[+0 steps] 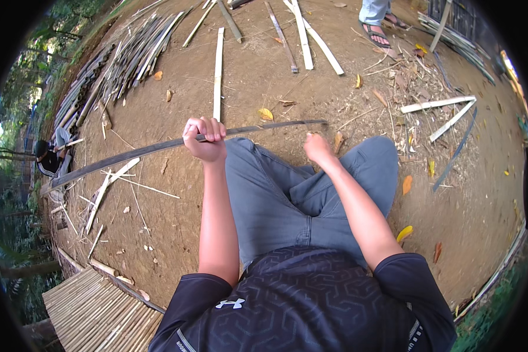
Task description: The person whittles a long strip of bamboo using a knife while sitting cross-legged on the ground.
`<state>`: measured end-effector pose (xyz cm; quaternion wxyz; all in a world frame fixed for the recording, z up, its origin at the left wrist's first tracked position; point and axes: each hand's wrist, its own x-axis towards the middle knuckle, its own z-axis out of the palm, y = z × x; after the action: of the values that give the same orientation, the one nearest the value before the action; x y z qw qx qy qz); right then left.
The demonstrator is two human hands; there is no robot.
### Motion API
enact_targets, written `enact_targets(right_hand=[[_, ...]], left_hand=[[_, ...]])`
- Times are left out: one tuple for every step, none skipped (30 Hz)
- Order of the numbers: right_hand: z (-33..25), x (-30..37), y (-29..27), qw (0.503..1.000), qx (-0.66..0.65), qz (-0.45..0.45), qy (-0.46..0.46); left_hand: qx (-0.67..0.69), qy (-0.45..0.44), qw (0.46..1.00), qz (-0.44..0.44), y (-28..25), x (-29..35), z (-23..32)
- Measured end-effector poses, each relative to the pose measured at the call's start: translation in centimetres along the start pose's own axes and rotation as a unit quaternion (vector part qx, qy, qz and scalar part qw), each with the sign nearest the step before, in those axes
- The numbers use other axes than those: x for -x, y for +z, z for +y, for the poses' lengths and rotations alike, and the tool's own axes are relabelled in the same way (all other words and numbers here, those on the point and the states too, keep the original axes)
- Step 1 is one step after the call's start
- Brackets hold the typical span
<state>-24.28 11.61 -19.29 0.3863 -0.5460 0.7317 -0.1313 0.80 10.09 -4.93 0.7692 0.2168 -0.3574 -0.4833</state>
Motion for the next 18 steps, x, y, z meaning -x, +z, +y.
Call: enact_targets(right_hand=[[-1.3, 1.1, 0.3, 0.999, -0.035, -0.008, 0.005], [-3.2, 3.1, 0.3, 0.998, -0.057, 0.015, -0.019], [-4.2, 4.3, 0.3, 0.998, -0.054, 0.02, -0.026], [-3.7, 4.1, 0.7, 0.997, -0.057, 0.039, -0.024], [-3.1, 3.5, 1.3, 0.996, -0.061, 0.057, -0.023], [-1.8, 2.3, 1.5, 0.996, -0.07, 0.055, -0.008], [0.0, 0.6, 1.1, 0.995, -0.08, 0.058, 0.006], [1.6, -0.7, 0.7, 0.996, -0.078, 0.046, 0.024], [0.8, -0.3, 0.4, 0.997, -0.075, 0.023, 0.018], [-0.8, 0.9, -0.4, 0.997, -0.07, -0.002, 0.009], [-1.9, 1.8, -0.9, 0.998, -0.065, -0.022, 0.001], [-2.3, 2.5, 0.0, 0.997, -0.077, -0.004, -0.022], [-2.6, 3.2, 0.6, 0.997, -0.052, 0.049, -0.033], [-2.5, 3.2, 0.6, 0.996, -0.055, 0.059, -0.023], [-2.3, 3.0, 0.6, 0.996, -0.056, 0.067, -0.014], [-1.3, 1.9, 0.4, 0.996, -0.071, 0.047, 0.003], [0.0, 0.8, -0.2, 0.996, -0.086, 0.027, 0.02], [0.1, 0.5, -0.7, 0.994, -0.102, 0.006, 0.034]], left_hand=[[0.005, 0.004, 1.0, -0.002, 0.0, 0.2, 0.0], [-0.001, 0.003, 1.0, 0.005, -0.3, 0.0, 0.4], [-0.01, -0.003, 1.0, 0.01, -0.2, -0.2, 0.3], [-0.021, -0.009, 1.0, 0.016, -0.2, -0.5, 0.3], [-0.031, -0.014, 0.999, 0.022, -0.2, -0.6, 0.3], [-0.029, -0.023, 0.999, 0.023, 0.3, -0.7, 0.1], [-0.031, -0.024, 0.999, 0.013, 0.9, -0.8, -0.3], [-0.032, -0.025, 0.999, 0.003, 1.2, -0.7, -0.7], [-0.04, -0.02, 0.999, 0.001, 1.0, -0.4, -0.4], [-0.043, -0.017, 0.999, -0.003, 0.6, -0.2, 0.1], [-0.052, -0.009, 0.999, -0.011, 0.7, -0.4, 0.3], [-0.06, -0.007, 0.998, -0.019, 1.0, -0.3, 0.3], [-0.067, -0.004, 0.997, -0.026, 1.4, -0.2, 0.2], [-0.065, -0.01, 0.998, -0.022, 1.6, -0.4, 0.1], [-0.065, -0.013, 0.998, -0.01, 1.5, -0.4, 0.1], [-0.062, -0.015, 0.998, -0.004, 1.7, -0.7, -0.1], [-0.059, -0.017, 0.998, 0.003, 1.9, -0.8, -0.4], [-0.06, -0.024, 0.998, 0.016, 2.0, -0.8, -0.3]])
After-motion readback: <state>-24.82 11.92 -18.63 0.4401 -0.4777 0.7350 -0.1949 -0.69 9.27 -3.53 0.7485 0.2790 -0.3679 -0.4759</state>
